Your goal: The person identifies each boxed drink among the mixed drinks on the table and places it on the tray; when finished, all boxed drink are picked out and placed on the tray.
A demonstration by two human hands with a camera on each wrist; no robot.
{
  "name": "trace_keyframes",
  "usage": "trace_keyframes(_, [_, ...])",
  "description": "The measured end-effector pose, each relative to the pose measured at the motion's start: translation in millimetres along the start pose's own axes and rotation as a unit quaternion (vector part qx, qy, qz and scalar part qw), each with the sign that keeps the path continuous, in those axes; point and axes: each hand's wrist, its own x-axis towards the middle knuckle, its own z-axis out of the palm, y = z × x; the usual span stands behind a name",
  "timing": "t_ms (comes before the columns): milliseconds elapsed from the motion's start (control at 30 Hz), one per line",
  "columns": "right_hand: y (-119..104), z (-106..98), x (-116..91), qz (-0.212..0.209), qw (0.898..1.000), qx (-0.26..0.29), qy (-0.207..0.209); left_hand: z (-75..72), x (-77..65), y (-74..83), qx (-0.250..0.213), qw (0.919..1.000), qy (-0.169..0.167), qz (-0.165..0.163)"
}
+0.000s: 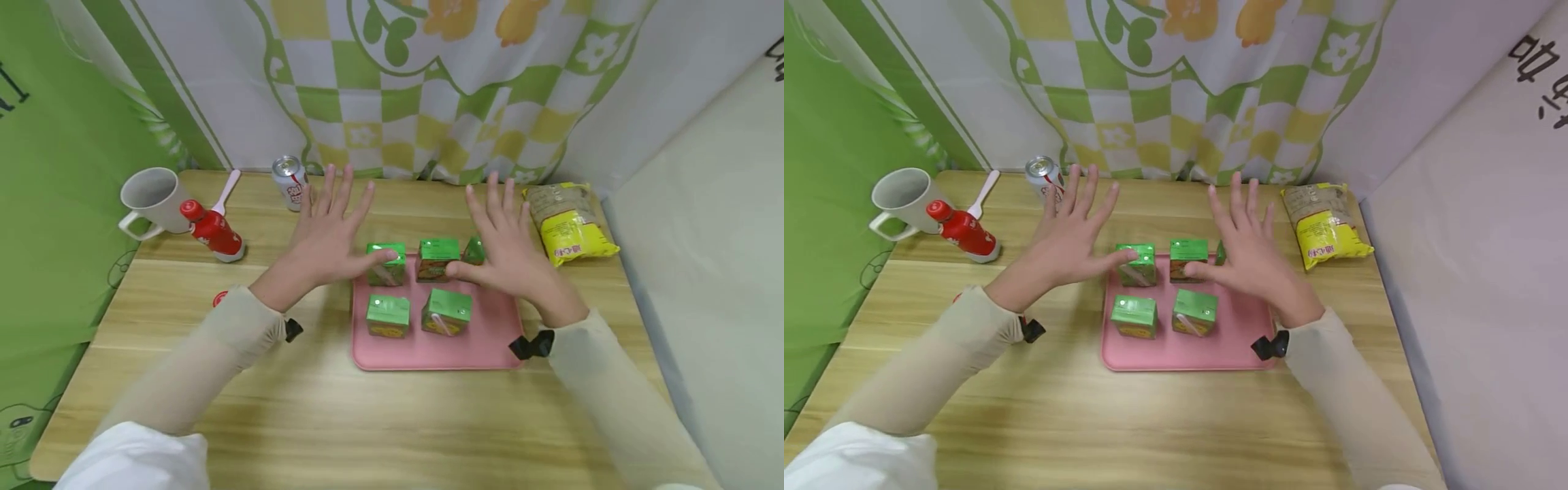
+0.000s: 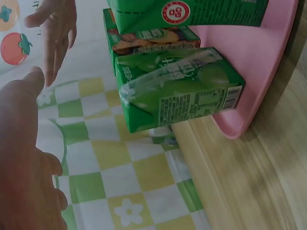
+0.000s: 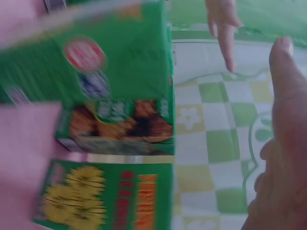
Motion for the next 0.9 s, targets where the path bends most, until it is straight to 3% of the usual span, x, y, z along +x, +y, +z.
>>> trace_keyframes(100, [-4, -7, 21, 0.003, 0.997, -0.031, -0.071, 4.9, 2.1, -1.7, 0.006, 1.0, 0.001, -0.008])
trace_keyframes(200, [-8, -7, 30, 0.002, 0.994, -0.043, -0.101, 4.0, 1.3, -1.1, 0.015, 0.9999, -0.005, 0.0])
trace_keyframes(433, [-8, -1, 34, 0.002, 0.992, -0.056, -0.116, 4.0, -1.3, -0.8, 0.022, 0.9994, -0.023, 0.01])
trace_keyframes(900, [-8, 1, 30, 0.006, 0.992, -0.062, -0.113, 4.2, -1.7, 1.0, 0.03, 0.999, -0.021, 0.025])
